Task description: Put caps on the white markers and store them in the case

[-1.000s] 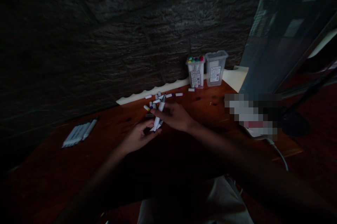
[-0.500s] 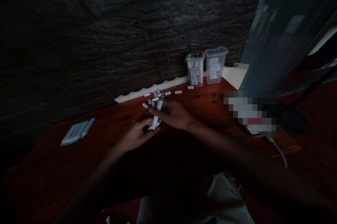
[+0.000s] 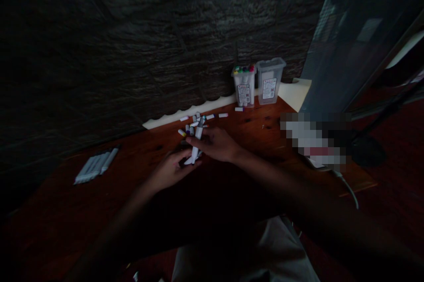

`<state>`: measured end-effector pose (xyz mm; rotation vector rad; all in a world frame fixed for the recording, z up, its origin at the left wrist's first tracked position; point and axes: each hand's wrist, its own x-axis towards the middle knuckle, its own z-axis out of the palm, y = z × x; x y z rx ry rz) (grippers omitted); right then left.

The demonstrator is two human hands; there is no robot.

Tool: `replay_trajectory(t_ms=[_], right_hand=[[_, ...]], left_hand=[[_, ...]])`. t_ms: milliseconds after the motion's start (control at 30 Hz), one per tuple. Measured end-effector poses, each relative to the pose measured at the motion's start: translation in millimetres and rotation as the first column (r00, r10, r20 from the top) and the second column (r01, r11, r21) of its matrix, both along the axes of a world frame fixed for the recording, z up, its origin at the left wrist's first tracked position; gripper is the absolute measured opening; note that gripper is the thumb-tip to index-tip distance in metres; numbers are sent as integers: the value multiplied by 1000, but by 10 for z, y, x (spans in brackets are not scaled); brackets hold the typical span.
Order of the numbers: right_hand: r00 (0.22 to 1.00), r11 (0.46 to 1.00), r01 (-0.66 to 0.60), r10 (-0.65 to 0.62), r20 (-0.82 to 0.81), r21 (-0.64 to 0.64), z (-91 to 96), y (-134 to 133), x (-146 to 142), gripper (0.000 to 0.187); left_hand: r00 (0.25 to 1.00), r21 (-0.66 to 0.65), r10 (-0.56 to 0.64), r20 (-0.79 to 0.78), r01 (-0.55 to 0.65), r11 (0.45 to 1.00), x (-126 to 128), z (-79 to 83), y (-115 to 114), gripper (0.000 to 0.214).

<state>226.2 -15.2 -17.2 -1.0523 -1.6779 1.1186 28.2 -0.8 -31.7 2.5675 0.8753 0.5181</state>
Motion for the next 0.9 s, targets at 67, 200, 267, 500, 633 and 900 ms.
replay_trajectory(t_ms=[67, 200, 267, 500, 633, 900], right_hand=[[1000, 1000, 4, -4, 5, -4, 2, 5, 8, 31], [1000, 1000, -11, 11, -27, -1, -10, 19, 19, 29], [1000, 1000, -7, 7, -19, 10, -22, 27, 21, 29], [1000, 999, 6, -7, -2, -33, -33, 44, 26, 32], [1000, 999, 13, -14, -13, -39, -28, 53, 36, 30], [995, 997, 56, -60, -77, -53, -20, 81, 51, 29]], left_hand=[[1000, -17, -3, -3, 3, 1000, -1, -1, 3, 17], [1000, -39, 2, -14, -3, 999, -11, -6, 7, 19], [1000, -40, 9, -11, -9, 999, -16, -12, 8, 17], [1000, -26, 18, -1, -18, 1000, -27, -30, 13, 9], [999, -27, 36, -9, -36, 999, -31, -26, 13, 9], [998, -17, 57, -4, -57, 998, -27, -5, 5, 12]])
